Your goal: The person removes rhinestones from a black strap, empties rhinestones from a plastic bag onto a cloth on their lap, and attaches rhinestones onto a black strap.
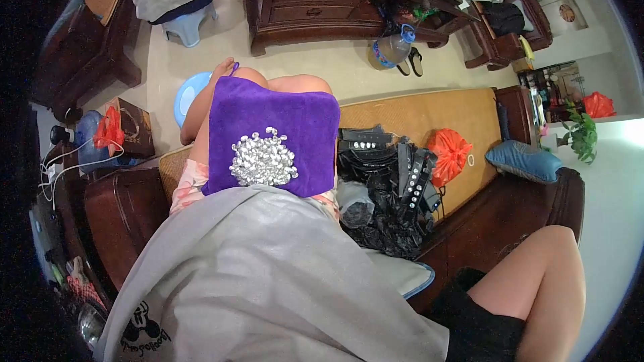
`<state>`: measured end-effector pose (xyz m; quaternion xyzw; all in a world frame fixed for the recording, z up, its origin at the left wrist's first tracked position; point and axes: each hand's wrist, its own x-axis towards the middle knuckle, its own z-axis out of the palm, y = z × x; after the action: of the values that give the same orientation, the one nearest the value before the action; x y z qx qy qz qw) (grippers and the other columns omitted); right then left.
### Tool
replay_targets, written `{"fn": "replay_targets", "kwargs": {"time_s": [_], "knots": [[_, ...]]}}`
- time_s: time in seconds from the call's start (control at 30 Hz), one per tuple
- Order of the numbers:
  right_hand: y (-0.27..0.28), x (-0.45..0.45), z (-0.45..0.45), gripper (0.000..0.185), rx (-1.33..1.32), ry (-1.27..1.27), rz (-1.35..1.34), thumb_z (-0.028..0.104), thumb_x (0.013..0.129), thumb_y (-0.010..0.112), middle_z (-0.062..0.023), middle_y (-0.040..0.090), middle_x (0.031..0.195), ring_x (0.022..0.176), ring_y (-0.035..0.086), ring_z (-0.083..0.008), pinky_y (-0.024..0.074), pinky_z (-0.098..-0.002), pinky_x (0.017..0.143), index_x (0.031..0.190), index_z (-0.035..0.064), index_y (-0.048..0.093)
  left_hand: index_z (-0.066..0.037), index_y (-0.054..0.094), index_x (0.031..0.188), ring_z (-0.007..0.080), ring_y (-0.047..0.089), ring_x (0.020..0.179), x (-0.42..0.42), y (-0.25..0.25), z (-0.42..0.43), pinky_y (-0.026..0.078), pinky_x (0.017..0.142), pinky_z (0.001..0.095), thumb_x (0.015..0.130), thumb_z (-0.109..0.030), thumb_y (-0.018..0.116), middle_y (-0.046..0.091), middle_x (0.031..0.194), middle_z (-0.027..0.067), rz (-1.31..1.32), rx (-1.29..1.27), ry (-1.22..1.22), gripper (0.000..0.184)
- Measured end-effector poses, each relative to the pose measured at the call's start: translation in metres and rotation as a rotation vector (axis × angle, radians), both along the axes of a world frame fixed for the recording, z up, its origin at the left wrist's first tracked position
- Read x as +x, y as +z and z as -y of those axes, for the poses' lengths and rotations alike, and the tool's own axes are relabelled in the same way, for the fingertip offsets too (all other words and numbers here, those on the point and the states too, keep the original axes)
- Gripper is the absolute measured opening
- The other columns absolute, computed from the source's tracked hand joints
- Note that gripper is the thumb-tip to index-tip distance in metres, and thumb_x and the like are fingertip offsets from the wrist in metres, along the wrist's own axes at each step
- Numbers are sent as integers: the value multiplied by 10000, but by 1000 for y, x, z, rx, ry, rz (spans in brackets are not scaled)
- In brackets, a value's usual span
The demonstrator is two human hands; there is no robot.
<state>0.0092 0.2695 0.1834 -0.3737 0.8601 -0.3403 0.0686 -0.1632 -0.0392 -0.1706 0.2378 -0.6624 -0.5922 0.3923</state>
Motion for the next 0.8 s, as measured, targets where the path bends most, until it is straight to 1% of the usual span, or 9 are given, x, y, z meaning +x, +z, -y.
{"fn": "replay_targets", "kwargs": {"time_s": [0.3,0.4,0.47,0.57,0.67,0.73,0.8], "knots": [[-12,3,-6,197,-93,23,-6,172,924,485,-24,493,663,548,393,-104,325,-242,503,884,40,626,35,604,980,343,555,956,7,9,3,423,885,556,852,-9,429,599,981,205,25,-8,-86,221],[-15,4,-5,202,-148,43,-3,176,925,484,-20,491,651,535,388,-100,321,-238,491,877,43,628,36,607,974,346,556,952,16,26,3,424,882,559,849,-4,427,601,975,206,34,-17,-181,223],[-17,3,-4,205,-184,60,-5,179,925,484,-17,489,643,526,384,-98,318,-235,484,873,44,629,38,609,970,347,557,949,28,46,2,424,881,561,847,0,425,602,971,208,30,-30,-283,224],[-21,1,0,210,-250,84,1,183,926,483,-14,486,631,513,379,-94,314,-231,472,867,46,631,40,611,964,350,558,944,61,100,7,425,878,564,845,5,422,603,964,209,1,-83,-494,226],[-25,1,0,215,-354,121,18,187,928,482,-10,483,619,500,375,-91,310,-227,460,861,49,633,42,614,958,353,559,939,116,183,16,425,876,567,842,10,420,605,958,211,-105,-208,-759,229],[-25,1,-3,218,-459,148,23,189,928,482,-7,481,611,491,371,-89,308,-225,452,857,50,634,43,616,954,355,559,936,169,250,24,426,874,569,840,13,418,606,954,212,-246,-341,-970,230],[-26,0,-6,222,-581,175,37,192,929,481,-5,480,603,482,368,-86,305,-222,444,852,52,635,44,617,950,357,560,933,221,311,33,426,872,571,838,17,416,607,950,213,-467,-484,-1208,232]]}}
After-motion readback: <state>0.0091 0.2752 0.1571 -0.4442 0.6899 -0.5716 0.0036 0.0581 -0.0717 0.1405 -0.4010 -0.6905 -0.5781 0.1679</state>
